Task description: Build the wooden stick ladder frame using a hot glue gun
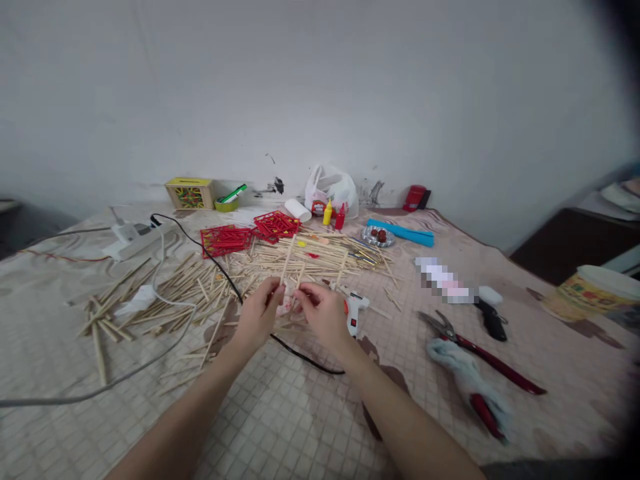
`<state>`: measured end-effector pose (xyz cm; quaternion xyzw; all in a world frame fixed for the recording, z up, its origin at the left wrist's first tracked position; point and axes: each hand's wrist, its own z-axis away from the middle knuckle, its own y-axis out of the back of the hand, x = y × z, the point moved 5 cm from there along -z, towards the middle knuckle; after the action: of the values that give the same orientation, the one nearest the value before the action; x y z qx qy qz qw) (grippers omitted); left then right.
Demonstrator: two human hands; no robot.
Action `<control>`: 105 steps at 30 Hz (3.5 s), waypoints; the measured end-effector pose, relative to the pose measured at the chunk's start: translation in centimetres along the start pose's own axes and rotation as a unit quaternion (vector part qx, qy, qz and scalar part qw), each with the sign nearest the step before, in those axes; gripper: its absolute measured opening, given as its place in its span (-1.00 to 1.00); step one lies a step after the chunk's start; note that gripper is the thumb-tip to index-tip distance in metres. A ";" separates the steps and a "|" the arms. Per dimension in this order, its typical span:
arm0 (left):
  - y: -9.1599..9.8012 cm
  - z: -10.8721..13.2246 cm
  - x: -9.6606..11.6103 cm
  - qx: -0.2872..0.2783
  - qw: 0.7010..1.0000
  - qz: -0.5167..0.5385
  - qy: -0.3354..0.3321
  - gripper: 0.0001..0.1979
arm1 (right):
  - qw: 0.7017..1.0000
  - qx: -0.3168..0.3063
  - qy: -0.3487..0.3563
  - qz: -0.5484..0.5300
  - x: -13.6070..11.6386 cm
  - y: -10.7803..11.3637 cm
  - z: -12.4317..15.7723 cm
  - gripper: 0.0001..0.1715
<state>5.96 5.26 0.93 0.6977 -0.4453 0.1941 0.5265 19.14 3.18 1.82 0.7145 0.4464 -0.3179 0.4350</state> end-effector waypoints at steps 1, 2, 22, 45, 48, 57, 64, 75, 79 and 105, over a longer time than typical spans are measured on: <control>0.0 0.0 0.0 -0.001 1.000 0.001 -0.001 -0.79 | 1.000 -0.004 0.000 0.000 0.0 -0.1 0.0 -0.83; -0.1 0.0 0.0 -0.002 1.000 0.002 -0.002 -0.79 | 1.000 -0.005 0.000 0.001 0.0 -0.2 0.0 -0.83; -0.9 0.4 -0.5 -0.021 1.000 0.020 0.003 -0.80 | 0.999 -0.049 0.016 -0.004 0.5 -0.9 0.1 -0.83; -1.2 0.7 -0.6 -0.032 0.999 0.015 0.017 -0.79 | 0.998 -0.059 0.025 -0.022 0.6 -1.0 0.0 -0.82; -1.2 0.6 -0.6 -0.033 0.999 0.011 0.018 -0.80 | 0.998 -0.052 0.027 -0.005 0.5 -0.8 -0.1 -0.82; -1.2 0.7 -0.6 -0.040 0.999 0.001 0.015 -0.79 | 0.998 -0.038 0.039 0.011 0.3 -0.7 -0.2 -0.82; -1.3 0.6 -0.6 -0.044 0.999 -0.006 0.019 -0.77 | 0.999 -0.047 0.025 0.003 0.9 -1.0 -0.3 -0.82; -1.4 0.4 -0.6 -0.055 0.998 -0.001 0.008 -0.77 | 0.999 -0.038 0.032 0.009 1.0 -1.1 -0.3 -0.84; -1.4 0.4 -0.6 -0.064 0.998 -0.004 0.003 -0.77 | 0.999 -0.041 0.023 0.010 1.6 -1.2 -0.4 -0.85; -2.3 0.3 -2.9 -0.218 0.946 0.227 0.076 -0.71 | 0.999 -0.042 0.006 -0.024 2.9 -1.7 -1.0 -0.88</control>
<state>6.26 6.31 -2.64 0.4289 -0.5820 0.2594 0.6403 18.80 5.51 -0.80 0.6861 0.4793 -0.3051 0.4543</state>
